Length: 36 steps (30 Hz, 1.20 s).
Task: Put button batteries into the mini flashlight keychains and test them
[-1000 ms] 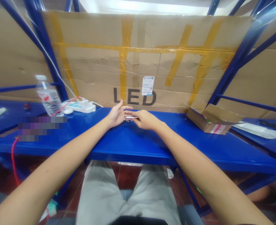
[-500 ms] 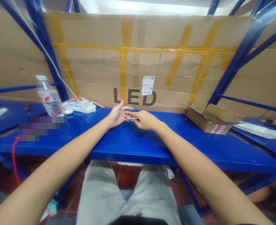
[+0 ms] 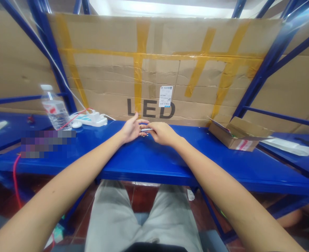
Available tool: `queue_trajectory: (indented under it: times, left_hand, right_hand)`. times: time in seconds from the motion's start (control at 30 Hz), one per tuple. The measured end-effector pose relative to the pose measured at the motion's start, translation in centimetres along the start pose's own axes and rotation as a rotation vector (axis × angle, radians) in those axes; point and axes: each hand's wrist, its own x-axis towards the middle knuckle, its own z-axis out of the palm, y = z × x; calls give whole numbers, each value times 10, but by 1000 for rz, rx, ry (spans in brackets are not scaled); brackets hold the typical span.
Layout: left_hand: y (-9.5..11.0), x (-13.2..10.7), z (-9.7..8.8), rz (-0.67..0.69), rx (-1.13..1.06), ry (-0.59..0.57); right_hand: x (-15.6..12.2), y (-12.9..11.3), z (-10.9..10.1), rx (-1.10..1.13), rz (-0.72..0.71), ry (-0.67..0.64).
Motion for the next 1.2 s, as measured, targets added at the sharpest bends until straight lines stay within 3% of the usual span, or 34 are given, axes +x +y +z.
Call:
queue_trajectory:
  times: [0.5, 0.67, 0.8, 0.9, 1.03, 1.2]
  left_hand:
    - [-3, 4, -6, 33, 57, -9]
    - [-5, 3, -7, 198, 457, 103]
    - [-3, 5, -12, 326, 738, 133]
    - [-3, 12, -22, 375, 878, 170]
    - [-5, 26, -40, 410, 1118, 236]
    - [-11, 47, -54, 410, 1192, 199]
  right_hand:
    - [0, 5, -6, 69, 76, 13]
    - [-1, 13, -7, 60, 197, 34]
    - [2, 27, 1, 126, 195, 30]
    - [10, 40, 9, 221, 216, 21]
    - [23, 57, 24, 182, 250, -29]
    - [32, 69, 42, 86, 322, -66]
